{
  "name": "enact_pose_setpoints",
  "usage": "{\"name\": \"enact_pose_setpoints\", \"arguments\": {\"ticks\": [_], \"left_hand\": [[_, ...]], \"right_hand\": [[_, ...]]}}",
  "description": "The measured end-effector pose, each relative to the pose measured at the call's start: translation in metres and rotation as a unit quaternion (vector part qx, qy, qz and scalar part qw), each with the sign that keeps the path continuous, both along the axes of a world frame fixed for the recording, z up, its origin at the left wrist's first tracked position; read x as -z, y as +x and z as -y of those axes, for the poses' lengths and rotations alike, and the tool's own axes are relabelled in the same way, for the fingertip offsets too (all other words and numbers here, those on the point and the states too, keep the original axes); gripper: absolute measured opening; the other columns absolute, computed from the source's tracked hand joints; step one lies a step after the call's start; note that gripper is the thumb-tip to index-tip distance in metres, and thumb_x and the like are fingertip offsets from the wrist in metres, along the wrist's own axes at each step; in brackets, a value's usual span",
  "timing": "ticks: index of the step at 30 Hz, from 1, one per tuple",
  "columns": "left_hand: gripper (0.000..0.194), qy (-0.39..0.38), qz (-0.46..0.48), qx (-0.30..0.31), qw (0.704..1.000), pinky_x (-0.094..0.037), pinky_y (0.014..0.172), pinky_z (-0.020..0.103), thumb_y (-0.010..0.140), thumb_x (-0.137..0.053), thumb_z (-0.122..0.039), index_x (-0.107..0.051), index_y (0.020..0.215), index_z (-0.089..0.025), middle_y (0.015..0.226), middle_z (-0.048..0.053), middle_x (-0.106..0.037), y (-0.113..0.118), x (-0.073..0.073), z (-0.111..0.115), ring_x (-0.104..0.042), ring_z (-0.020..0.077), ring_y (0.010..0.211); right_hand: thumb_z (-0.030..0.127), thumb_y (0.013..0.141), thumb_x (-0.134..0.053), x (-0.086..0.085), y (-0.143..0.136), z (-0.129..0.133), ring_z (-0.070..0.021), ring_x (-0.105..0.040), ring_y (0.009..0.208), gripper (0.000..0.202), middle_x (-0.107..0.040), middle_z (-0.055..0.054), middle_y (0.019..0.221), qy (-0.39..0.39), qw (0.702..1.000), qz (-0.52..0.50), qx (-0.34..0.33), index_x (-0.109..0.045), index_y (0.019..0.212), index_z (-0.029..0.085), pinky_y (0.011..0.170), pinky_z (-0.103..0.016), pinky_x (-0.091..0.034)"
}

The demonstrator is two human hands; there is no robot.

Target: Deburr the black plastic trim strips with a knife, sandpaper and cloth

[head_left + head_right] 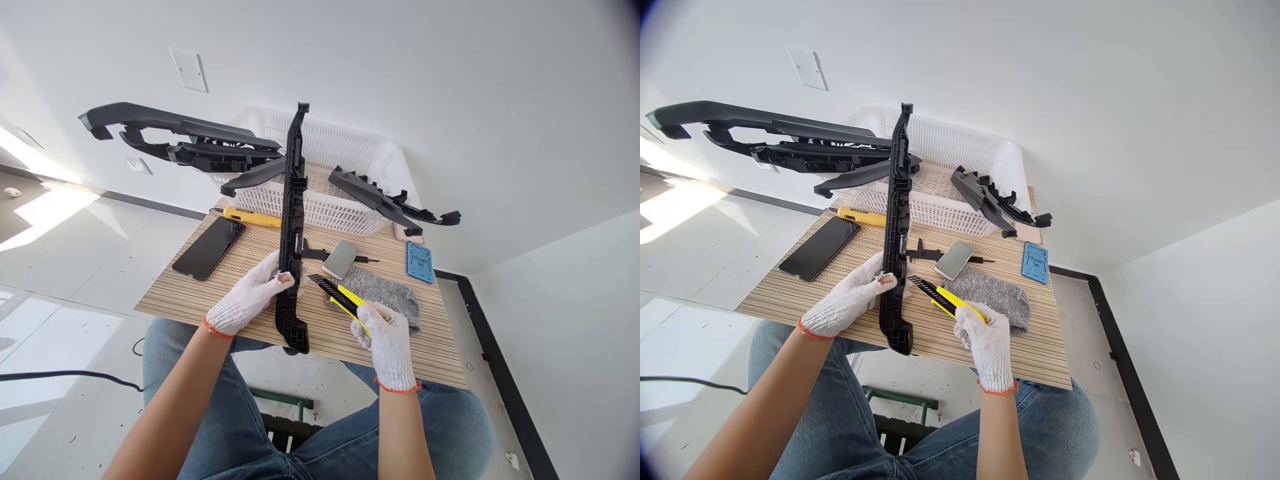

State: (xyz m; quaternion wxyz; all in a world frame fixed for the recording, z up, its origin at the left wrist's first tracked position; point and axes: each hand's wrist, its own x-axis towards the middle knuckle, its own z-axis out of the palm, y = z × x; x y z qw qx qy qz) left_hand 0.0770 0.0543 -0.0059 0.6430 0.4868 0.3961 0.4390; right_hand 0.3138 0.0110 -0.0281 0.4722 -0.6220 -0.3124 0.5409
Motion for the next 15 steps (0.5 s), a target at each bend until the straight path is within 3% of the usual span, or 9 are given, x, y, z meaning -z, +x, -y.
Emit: {"name": "enact_pose_setpoints", "arguments": {"ticks": [4, 9, 15], "left_hand": [[0.039, -0.052, 0.092, -0.031, 0.994, -0.060, 0.077, 0.028, 0.092, -0.076, -0.039, -0.065, 0.126, -0.024, 0.094, 0.000, -0.060, 0.011, 0.001, 0.003, -0.059, 0.0137, 0.081], [0.058, -0.124, 0.119, -0.099, 0.980, -0.064, 0.067, 0.026, 0.085, -0.082, -0.049, -0.060, 0.134, -0.026, 0.084, -0.004, -0.058, 0.024, 0.003, 0.002, -0.063, 0.0112, 0.067], [0.065, -0.142, 0.173, -0.065, 0.972, -0.061, 0.061, 0.024, 0.083, -0.085, -0.047, -0.055, 0.138, -0.027, 0.094, 0.002, -0.068, 0.028, -0.001, 0.002, -0.065, 0.0113, 0.067]], "right_hand": [[0.045, 0.054, -0.077, -0.003, 0.000, 0.000, -0.0086, -0.040, 0.040, 0.031, -0.052, 0.001, 0.043, -0.002, 1.000, -0.005, -0.004, -0.063, 0.058, 0.017, 0.039, -0.021, -0.025], [0.045, 0.053, -0.077, -0.003, -0.001, 0.001, -0.0090, -0.041, 0.041, 0.032, -0.054, 0.000, 0.045, -0.010, 1.000, -0.003, -0.003, -0.067, 0.063, 0.016, 0.039, -0.021, -0.026], [0.046, 0.054, -0.077, -0.003, -0.001, 0.000, -0.0086, -0.041, 0.041, 0.033, -0.053, 0.000, 0.045, -0.009, 1.000, -0.003, -0.012, -0.068, 0.062, 0.015, 0.040, -0.021, -0.026]]}}
